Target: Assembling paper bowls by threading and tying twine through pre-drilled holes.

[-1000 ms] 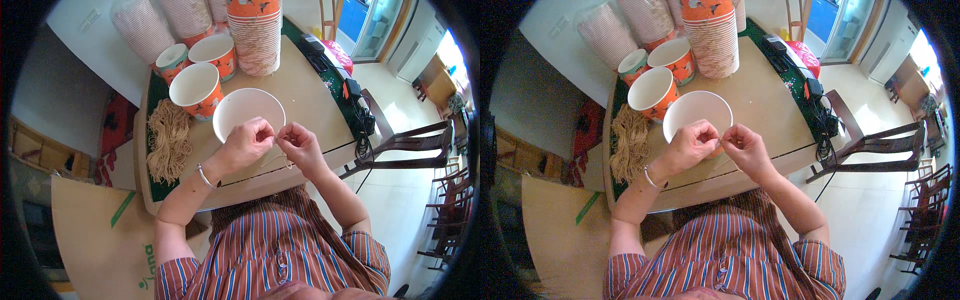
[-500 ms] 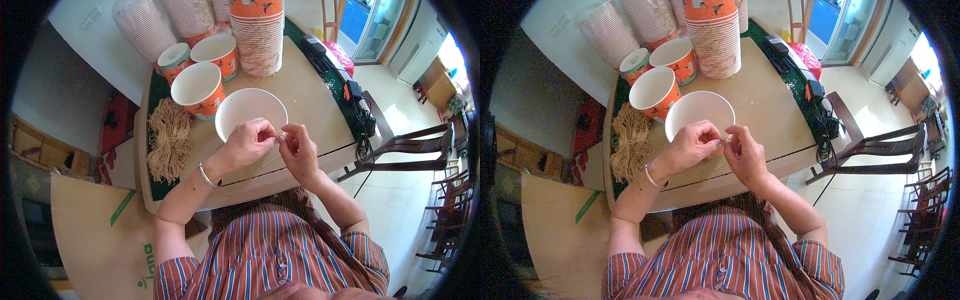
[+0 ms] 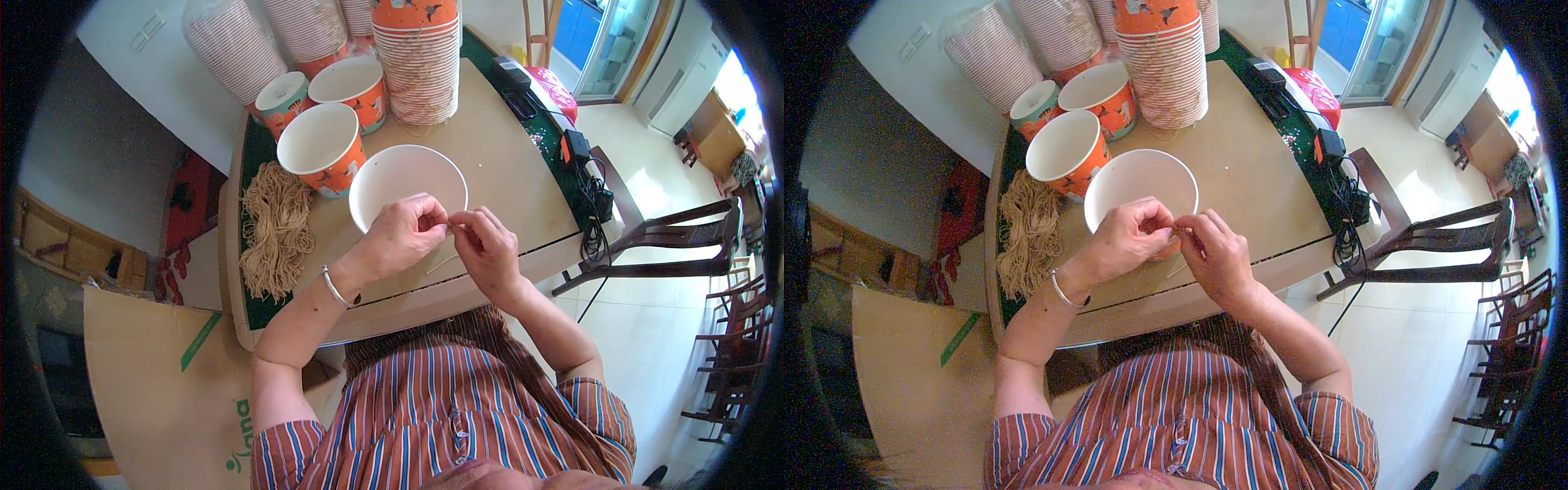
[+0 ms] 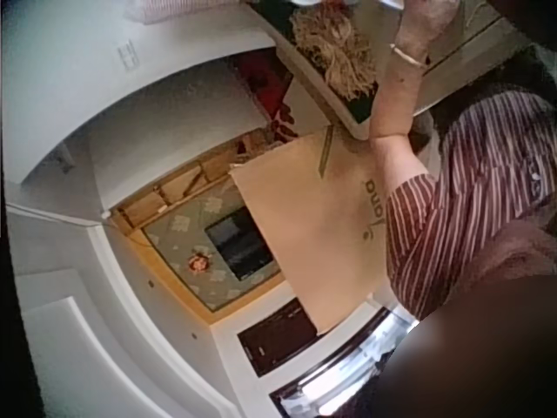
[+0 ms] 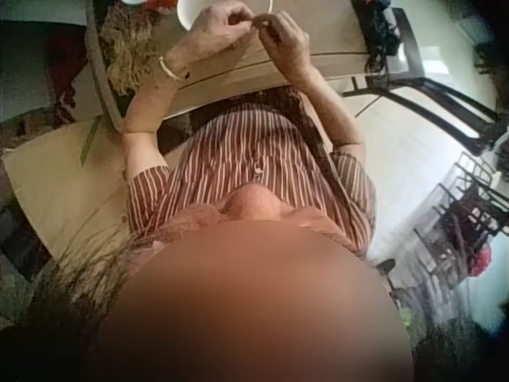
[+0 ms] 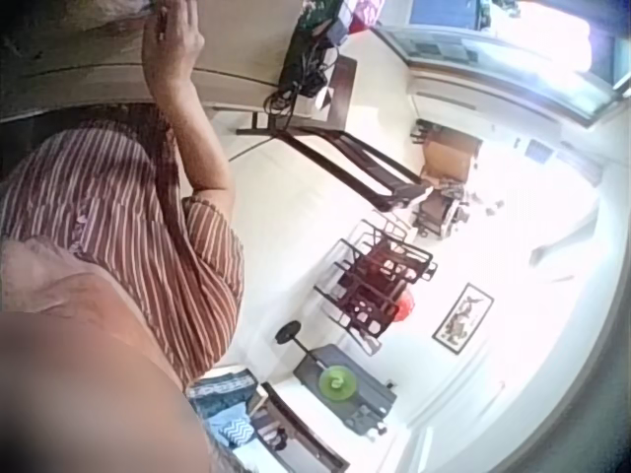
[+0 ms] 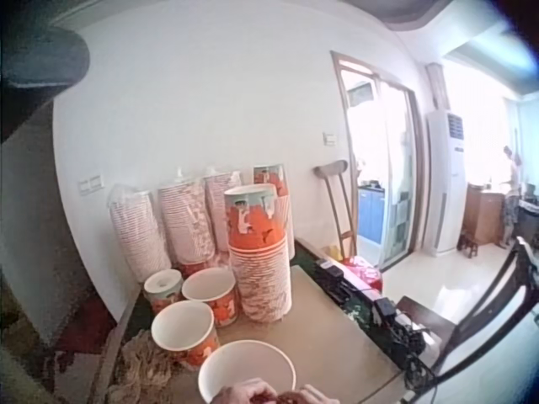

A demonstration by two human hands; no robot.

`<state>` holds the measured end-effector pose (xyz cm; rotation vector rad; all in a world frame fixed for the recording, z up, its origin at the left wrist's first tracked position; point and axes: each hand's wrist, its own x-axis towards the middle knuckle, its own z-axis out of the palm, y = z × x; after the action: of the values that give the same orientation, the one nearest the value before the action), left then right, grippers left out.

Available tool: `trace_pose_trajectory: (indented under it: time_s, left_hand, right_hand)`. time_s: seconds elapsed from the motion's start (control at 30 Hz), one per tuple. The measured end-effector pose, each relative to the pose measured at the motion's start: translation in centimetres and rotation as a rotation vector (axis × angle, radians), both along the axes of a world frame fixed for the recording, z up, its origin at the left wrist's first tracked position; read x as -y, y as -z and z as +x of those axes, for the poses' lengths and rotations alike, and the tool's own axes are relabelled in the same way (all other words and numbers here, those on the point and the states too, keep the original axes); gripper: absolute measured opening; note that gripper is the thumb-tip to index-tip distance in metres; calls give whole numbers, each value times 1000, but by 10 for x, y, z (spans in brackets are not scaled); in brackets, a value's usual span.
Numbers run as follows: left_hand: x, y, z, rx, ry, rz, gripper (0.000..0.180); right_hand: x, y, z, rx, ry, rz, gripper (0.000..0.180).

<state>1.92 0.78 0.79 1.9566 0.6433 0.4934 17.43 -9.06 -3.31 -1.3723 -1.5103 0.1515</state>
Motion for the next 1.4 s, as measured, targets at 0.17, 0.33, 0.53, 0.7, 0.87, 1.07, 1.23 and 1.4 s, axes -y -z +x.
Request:
trace_pose_trajectory:
  time_s: [0.17,0.33,0.53,0.7,0.87,1.07,1.23,1.4]
  left_hand:
    - [0,0,0,20,-25,-12,10]
    - [0,-1,-1,-27,1,3,6]
    - [1,-1,-1,-14,0,40,6]
    - [9,0,0,0,-45,210,5]
    - [22,-3,3,15,-110,422,10]
    - [27,2,4,54,-149,544,17]
    - [28,3,4,37,-130,804,20]
    - [29,10,5,66,-167,792,18]
  right_hand:
    - [1,0,0,-28,3,-24,11]
    - [2,-1,0,-73,-6,-42,9]
    - [1,-1,1,-93,-21,-45,10]
    - [2,-5,0,-80,-13,-69,9]
    - [1,-7,3,-102,-8,-132,8]
    - [-1,-7,10,-205,-75,-237,8]
    - [-4,-5,15,-310,-108,-332,10]
    - [-4,-8,17,-316,-140,-367,10]
